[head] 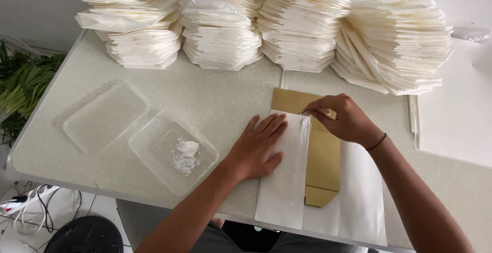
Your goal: Folding and gluing paper bags with cardboard inserts at a packaging station.
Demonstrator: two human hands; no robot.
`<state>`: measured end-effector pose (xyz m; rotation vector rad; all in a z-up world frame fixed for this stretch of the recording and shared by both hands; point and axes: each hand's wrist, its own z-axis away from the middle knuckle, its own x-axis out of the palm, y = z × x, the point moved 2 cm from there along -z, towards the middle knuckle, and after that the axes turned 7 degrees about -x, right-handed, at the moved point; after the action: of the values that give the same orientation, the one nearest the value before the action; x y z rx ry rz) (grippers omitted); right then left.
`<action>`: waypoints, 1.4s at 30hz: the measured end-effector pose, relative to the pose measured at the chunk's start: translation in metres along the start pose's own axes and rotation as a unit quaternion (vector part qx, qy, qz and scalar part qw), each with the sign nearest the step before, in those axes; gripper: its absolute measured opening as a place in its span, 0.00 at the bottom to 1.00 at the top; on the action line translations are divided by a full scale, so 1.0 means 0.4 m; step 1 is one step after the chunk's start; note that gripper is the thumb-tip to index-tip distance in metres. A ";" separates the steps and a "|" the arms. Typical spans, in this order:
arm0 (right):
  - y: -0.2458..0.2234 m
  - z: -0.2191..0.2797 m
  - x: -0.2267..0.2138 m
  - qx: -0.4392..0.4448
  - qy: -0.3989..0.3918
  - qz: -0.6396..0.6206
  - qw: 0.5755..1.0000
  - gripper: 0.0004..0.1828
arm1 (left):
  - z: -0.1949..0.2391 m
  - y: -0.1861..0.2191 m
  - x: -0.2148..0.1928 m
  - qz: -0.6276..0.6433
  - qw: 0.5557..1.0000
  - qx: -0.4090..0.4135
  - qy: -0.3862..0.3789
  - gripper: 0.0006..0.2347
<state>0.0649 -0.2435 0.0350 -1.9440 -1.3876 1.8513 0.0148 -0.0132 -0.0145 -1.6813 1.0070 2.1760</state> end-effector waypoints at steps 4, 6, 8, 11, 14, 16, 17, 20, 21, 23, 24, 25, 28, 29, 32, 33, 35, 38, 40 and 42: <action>0.041 0.013 0.023 -0.032 -0.032 0.047 0.998 0.14 | 0.001 0.004 -0.003 0.007 1.000 0.002 -0.004 0.30; 0.046 0.019 0.025 -0.038 -0.048 0.084 0.995 0.14 | 0.000 0.005 -0.006 0.010 1.000 0.000 -0.006 0.30; 0.020 0.021 0.017 -0.047 -0.064 0.121 0.989 0.13 | 0.003 0.006 -0.008 0.013 1.000 0.003 -0.003 0.30; 0.024 0.021 0.025 -0.055 -0.086 0.160 0.982 0.12 | 0.003 0.006 -0.003 0.006 1.000 0.001 0.001 0.30; -0.001 0.016 0.021 -0.056 -0.114 0.159 0.979 0.12 | 0.001 0.005 -0.002 0.005 1.000 -0.005 -0.004 0.30; -0.021 0.025 0.020 -0.070 -0.124 0.158 0.977 0.12 | 0.001 0.006 -0.002 0.006 1.000 -0.009 -0.007 0.31; -0.032 0.030 0.021 -0.083 -0.135 0.156 0.975 0.12 | 0.002 0.007 -0.001 0.007 1.000 -0.013 -0.010 0.31; -0.040 0.062 0.038 -0.131 -0.135 0.159 0.969 0.11 | 0.001 0.005 0.003 0.001 1.000 -0.010 0.000 0.30; -0.047 0.078 0.043 -0.130 -0.136 0.159 0.969 0.11 | 0.001 0.006 0.001 0.002 1.000 -0.010 -0.001 0.30; -0.065 0.109 0.052 -0.158 -0.141 0.135 0.968 0.11 | 0.001 0.009 -0.004 0.004 1.000 -0.009 0.005 0.30; -0.069 0.129 0.064 -0.159 -0.141 0.134 0.968 0.11 | 0.002 0.010 -0.001 0.004 1.000 -0.010 0.004 0.30; -0.075 0.147 0.075 -0.194 -0.142 0.139 0.961 0.13 | 0.000 0.009 0.000 -0.002 1.000 -0.014 0.000 0.31; -0.144 0.215 0.097 -0.266 -0.154 0.088 0.947 0.18 | -0.012 -0.011 0.047 -0.013 0.997 0.008 0.070 0.30; -0.178 0.243 0.103 -0.301 -0.164 0.032 0.939 0.22 | -0.013 -0.018 0.069 -0.017 0.989 0.036 0.142 0.29; -0.259 0.283 0.088 -0.224 -0.285 -0.103 0.926 0.14 | -0.004 -0.016 0.056 -0.022 0.989 0.044 0.137 0.29; -0.265 0.282 0.074 -0.220 -0.286 -0.107 0.926 0.14 | -0.005 -0.016 0.058 -0.019 0.990 0.044 0.132 0.29; -0.276 0.274 0.037 -0.213 -0.201 -0.150 0.944 0.14 | -0.005 -0.018 0.058 -0.029 0.987 0.046 0.149 0.29; -0.224 0.302 0.036 -0.177 -0.083 -0.022 0.980 0.12 | -0.007 -0.019 0.062 -0.025 0.989 0.044 0.138 0.29; -0.203 0.326 0.069 -0.175 -0.059 0.040 0.982 0.13 | -0.007 -0.018 0.061 -0.033 0.988 0.044 0.145 0.29; -0.206 0.342 0.094 -0.172 -0.037 0.101 0.979 0.13 | -0.005 -0.015 0.063 -0.040 0.987 0.042 0.151 0.28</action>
<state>-0.0989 -0.2378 0.0265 -2.2742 -1.6871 1.8886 0.0116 -0.0158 -0.0403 -2.0142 1.0634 1.8391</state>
